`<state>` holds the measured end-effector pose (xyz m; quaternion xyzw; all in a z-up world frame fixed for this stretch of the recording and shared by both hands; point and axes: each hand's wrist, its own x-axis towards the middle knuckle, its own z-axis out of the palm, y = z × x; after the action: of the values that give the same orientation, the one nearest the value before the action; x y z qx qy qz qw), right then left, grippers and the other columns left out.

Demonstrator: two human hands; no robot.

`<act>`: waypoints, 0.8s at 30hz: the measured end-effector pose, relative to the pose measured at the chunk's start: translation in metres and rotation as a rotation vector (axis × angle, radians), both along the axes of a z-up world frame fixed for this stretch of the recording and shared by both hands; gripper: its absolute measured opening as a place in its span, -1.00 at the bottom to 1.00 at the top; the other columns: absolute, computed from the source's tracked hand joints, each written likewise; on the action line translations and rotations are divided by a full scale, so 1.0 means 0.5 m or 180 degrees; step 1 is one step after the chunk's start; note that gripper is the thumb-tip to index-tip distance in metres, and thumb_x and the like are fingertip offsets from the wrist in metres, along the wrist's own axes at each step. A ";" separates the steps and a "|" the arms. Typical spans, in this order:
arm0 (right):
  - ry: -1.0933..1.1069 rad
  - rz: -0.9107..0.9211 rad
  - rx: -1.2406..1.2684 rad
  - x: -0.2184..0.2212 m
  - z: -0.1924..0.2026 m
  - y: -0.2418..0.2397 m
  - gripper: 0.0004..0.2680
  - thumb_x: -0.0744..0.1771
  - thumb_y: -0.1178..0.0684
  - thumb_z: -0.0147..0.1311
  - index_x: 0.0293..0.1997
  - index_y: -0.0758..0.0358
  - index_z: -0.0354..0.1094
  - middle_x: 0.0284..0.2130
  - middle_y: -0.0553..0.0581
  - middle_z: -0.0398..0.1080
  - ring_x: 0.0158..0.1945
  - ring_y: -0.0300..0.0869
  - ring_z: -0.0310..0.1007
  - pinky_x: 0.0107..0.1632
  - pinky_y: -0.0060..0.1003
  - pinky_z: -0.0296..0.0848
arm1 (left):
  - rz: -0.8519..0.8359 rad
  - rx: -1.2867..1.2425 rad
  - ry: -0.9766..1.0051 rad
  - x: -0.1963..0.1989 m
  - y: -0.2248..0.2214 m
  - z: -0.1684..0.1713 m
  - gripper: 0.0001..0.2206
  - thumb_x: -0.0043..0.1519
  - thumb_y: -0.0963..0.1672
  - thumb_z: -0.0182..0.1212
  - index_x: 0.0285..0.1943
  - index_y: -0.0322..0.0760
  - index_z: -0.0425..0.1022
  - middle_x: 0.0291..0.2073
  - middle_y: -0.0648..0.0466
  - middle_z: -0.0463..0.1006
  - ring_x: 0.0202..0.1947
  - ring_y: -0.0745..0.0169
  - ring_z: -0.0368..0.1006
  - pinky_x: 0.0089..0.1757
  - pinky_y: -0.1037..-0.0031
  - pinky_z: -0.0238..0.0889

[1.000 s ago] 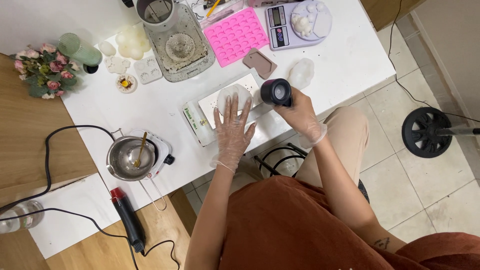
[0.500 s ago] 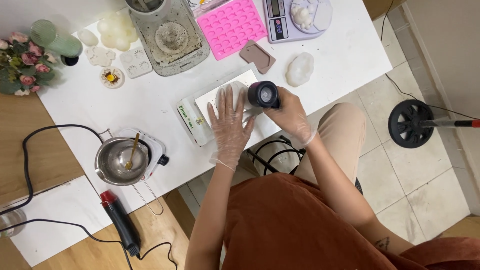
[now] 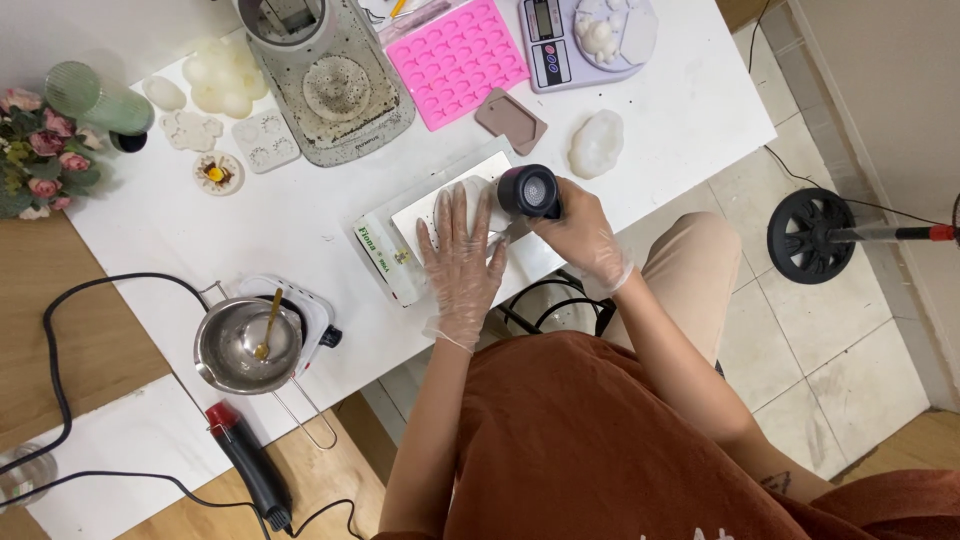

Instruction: Use a heat gun to smooth or melt a wax piece while it sits on a digital scale.

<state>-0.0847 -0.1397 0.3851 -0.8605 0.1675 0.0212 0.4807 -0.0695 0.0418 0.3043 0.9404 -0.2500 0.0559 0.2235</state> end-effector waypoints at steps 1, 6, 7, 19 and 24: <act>0.0007 0.0015 -0.0016 0.001 0.000 -0.001 -0.65 0.25 0.12 0.26 0.12 0.41 0.38 -0.15 0.24 0.57 -0.07 -0.17 0.58 0.01 -0.26 0.52 | 0.0007 -0.0071 -0.0058 -0.002 0.001 -0.005 -0.31 0.31 0.05 0.22 0.62 0.04 0.03 0.59 0.02 -0.04 0.59 0.01 -0.18 0.43 -0.06 -0.46; 0.0061 0.0101 -0.0046 0.002 -0.003 0.004 -0.66 0.24 0.12 0.26 0.10 0.42 0.39 -0.16 0.27 0.57 -0.07 -0.12 0.59 0.02 -0.25 0.54 | 0.0016 -0.0122 -0.0091 -0.002 0.002 -0.010 -0.31 0.30 0.04 0.24 0.62 0.03 0.05 0.59 0.03 -0.04 0.59 0.02 -0.18 0.44 -0.05 -0.45; 0.0110 0.0111 -0.0104 0.004 0.002 0.008 -0.67 0.24 0.12 0.27 0.08 0.42 0.40 -0.17 0.28 0.57 -0.08 -0.11 0.60 0.01 -0.25 0.54 | 0.0023 -0.0149 -0.0076 -0.002 0.001 -0.009 -0.31 0.29 0.04 0.25 0.61 0.03 0.06 0.59 0.03 -0.04 0.59 0.03 -0.18 0.44 -0.05 -0.44; 0.0243 0.0091 -0.0153 -0.006 -0.006 0.026 -0.71 0.22 0.12 0.25 0.00 0.40 0.44 -0.22 0.28 0.58 -0.13 -0.11 0.61 -0.01 -0.24 0.53 | 0.0059 -0.0190 0.0037 -0.003 0.001 0.002 -0.25 0.16 -0.01 0.37 0.57 -0.01 0.14 0.57 0.03 0.01 0.58 0.04 -0.15 0.45 -0.04 -0.45; 0.0115 0.0024 0.0029 -0.019 -0.013 0.034 -0.71 0.23 0.10 0.23 -0.01 0.40 0.44 -0.24 0.26 0.58 -0.14 -0.14 0.61 -0.03 -0.24 0.54 | -0.0010 -0.0174 -0.0018 -0.001 0.003 0.012 -0.23 0.13 -0.03 0.41 0.55 -0.06 0.14 0.57 0.00 0.02 0.57 -0.01 -0.13 0.43 -0.06 -0.44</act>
<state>-0.0943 -0.1225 0.3787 -0.8583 0.1728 0.0394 0.4815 -0.0700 0.0435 0.3103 0.9334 -0.2504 0.0650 0.2485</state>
